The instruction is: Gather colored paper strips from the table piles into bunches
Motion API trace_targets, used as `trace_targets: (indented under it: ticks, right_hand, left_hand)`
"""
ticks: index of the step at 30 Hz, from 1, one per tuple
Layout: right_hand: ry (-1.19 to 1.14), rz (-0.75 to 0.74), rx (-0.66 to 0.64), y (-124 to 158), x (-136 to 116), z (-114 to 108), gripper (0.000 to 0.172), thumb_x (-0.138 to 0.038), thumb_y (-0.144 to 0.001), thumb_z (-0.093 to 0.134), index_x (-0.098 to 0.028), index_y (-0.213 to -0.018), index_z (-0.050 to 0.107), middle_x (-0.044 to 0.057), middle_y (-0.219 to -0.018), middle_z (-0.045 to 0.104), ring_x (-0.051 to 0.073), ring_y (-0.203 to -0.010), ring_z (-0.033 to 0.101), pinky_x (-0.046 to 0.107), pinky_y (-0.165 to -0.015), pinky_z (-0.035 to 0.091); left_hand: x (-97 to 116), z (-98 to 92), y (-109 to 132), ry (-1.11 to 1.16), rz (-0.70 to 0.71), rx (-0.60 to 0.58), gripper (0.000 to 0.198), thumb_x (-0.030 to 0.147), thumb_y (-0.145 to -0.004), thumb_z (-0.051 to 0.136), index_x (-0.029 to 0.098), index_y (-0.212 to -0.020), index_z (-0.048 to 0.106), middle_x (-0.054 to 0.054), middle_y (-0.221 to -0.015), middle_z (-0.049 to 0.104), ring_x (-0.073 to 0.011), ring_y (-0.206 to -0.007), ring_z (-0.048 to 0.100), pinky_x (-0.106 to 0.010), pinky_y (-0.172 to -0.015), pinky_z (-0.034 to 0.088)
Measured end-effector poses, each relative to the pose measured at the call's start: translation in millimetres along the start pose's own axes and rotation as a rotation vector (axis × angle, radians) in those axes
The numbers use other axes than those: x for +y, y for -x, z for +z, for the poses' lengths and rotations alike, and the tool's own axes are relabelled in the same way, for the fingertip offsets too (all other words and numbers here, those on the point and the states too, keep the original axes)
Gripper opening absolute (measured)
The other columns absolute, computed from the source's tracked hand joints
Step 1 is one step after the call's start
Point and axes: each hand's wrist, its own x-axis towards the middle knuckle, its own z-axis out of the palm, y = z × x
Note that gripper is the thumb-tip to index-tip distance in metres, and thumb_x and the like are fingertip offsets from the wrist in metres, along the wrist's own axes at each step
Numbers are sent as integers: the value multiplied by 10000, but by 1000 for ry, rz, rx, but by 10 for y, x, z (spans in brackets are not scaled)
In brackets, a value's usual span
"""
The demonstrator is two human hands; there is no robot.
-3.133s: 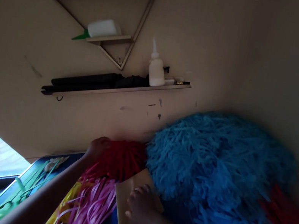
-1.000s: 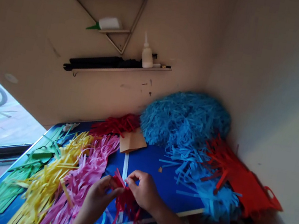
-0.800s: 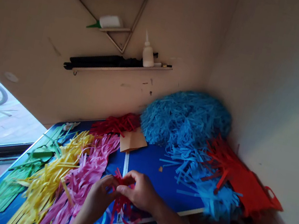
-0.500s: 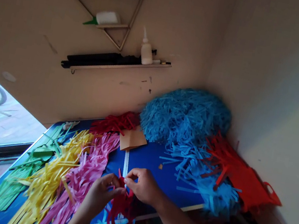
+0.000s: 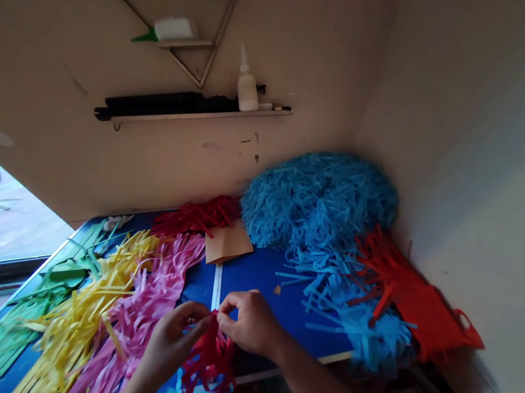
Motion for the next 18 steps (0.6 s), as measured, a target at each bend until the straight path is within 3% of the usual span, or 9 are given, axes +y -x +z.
trace_targets:
  ticks: [2, 5, 8, 12, 15, 18]
  right_hand:
    - [67, 7, 42, 0, -32, 11, 98, -126, -739, 608, -201, -763, 666, -8, -826, 744, 178, -826, 658, 287, -869, 403]
    - [157, 58, 91, 14, -55, 79, 273, -125, -716, 630, -211, -974, 650, -1, -872, 742, 191, -838, 657, 293, -852, 404]
    - [271, 20, 81, 12, -13, 120, 317, -108, -760, 602, -225, -1053, 633, 2, -874, 739, 190, -822, 656, 319, -875, 383]
    - [463, -139, 104, -70, 74, -21, 265, -48, -793, 543, -221, -967, 643, 17, -886, 722, 188, -867, 641, 378, -991, 309]
    - [566, -246, 91, -147, 72, -242, 223, -43, -811, 529, -206, -906, 648, 32, -870, 710, 195, -862, 627, 417, -1025, 294]
    - [515, -256, 200, -122, -12, -383, 208, -49, -829, 517, -189, -904, 652, 65, -933, 710, 212, -901, 624, 407, -977, 364]
  left_hand:
    - [30, 29, 6, -137, 32, 45, 187, 385, -809, 589, 228, -716, 630, -16, -689, 690, -186, -662, 655, -278, -628, 498]
    - [45, 99, 0, -295, 59, 145, 162, 381, -824, 559, 252, -729, 580, -4, -679, 675, -187, -639, 650, -283, -603, 478]
    - [19, 140, -24, -344, 93, 201, 147, 384, -837, 534, 253, -863, 595, -6, -699, 658, -202, -668, 643, -304, -632, 483]
    - [-3, 118, -94, -392, 109, 33, 319, 321, -810, 568, 220, -1103, 646, 4, -665, 637, -209, -685, 629, -327, -692, 483]
    - [18, 98, -184, -430, 127, -117, 283, 278, -838, 520, 232, -1029, 724, -32, -735, 667, -194, -696, 632, -313, -684, 468]
    - [23, 108, -294, -388, 129, -157, 309, 281, -866, 463, 230, -935, 759, -60, -807, 682, -181, -704, 647, -296, -660, 470]
